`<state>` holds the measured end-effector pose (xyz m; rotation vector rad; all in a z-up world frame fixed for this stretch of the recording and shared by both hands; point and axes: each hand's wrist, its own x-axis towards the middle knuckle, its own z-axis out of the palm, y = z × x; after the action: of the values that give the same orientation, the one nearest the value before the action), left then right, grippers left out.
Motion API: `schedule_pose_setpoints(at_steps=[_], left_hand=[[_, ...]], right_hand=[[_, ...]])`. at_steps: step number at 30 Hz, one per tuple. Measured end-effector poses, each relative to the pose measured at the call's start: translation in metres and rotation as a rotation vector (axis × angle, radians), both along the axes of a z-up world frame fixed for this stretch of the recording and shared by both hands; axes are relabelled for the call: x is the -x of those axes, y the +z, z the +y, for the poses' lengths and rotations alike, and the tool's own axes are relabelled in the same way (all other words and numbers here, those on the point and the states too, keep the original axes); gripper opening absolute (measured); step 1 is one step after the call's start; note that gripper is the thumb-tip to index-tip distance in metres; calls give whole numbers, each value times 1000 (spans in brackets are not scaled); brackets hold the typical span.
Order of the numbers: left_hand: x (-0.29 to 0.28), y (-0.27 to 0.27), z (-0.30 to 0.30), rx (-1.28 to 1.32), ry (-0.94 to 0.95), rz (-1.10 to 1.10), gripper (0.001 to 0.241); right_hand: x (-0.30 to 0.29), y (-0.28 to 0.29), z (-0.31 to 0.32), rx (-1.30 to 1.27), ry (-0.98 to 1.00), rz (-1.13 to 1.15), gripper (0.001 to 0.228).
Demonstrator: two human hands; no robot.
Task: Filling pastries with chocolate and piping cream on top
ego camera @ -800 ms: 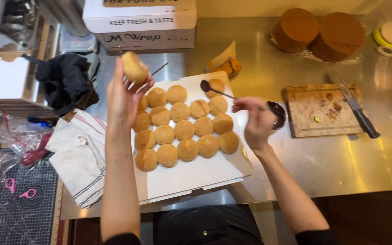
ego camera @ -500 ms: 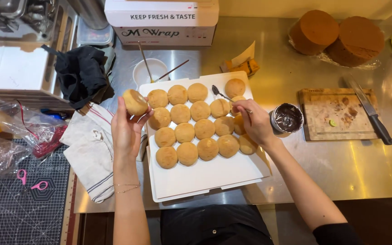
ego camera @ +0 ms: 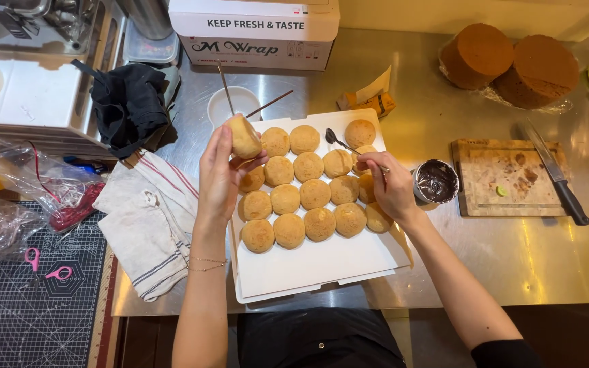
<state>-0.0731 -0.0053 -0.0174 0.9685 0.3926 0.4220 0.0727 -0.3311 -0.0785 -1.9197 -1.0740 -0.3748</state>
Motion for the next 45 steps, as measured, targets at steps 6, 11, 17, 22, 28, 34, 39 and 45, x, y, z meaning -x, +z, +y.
schedule_pose_setpoints(at_steps=[6,11,17,22,28,34,39,45], left_hand=[[-23,-8,-1,-147,-111,-32,58],[-39,36,-14,-302,-194,-47,59],[-100,23,-10,-514,-198,-15,69],[-131,24,-3,-713,-160,-31,68],[-155,7,-20,-1147,-177,64,76],[-184,-57,-44,-1454,-455,202,72],[-182,-75,-46,-1584,-559,322,77],[-165,-49,-54,-1644,-621,383,49]], right_hand=[[-6,-11,-7,-18,-30,-19,26],[-7,-16,-6,-20,-28,-10,24],[-13,-10,-5,-35,-49,-7,22],[-8,17,0,-243,-107,95,30],[-29,25,-23,-901,-294,857,39],[-42,17,-90,-1255,-323,1063,39],[-51,11,-140,-1191,-406,853,44],[-49,5,-190,-1124,-538,746,43]])
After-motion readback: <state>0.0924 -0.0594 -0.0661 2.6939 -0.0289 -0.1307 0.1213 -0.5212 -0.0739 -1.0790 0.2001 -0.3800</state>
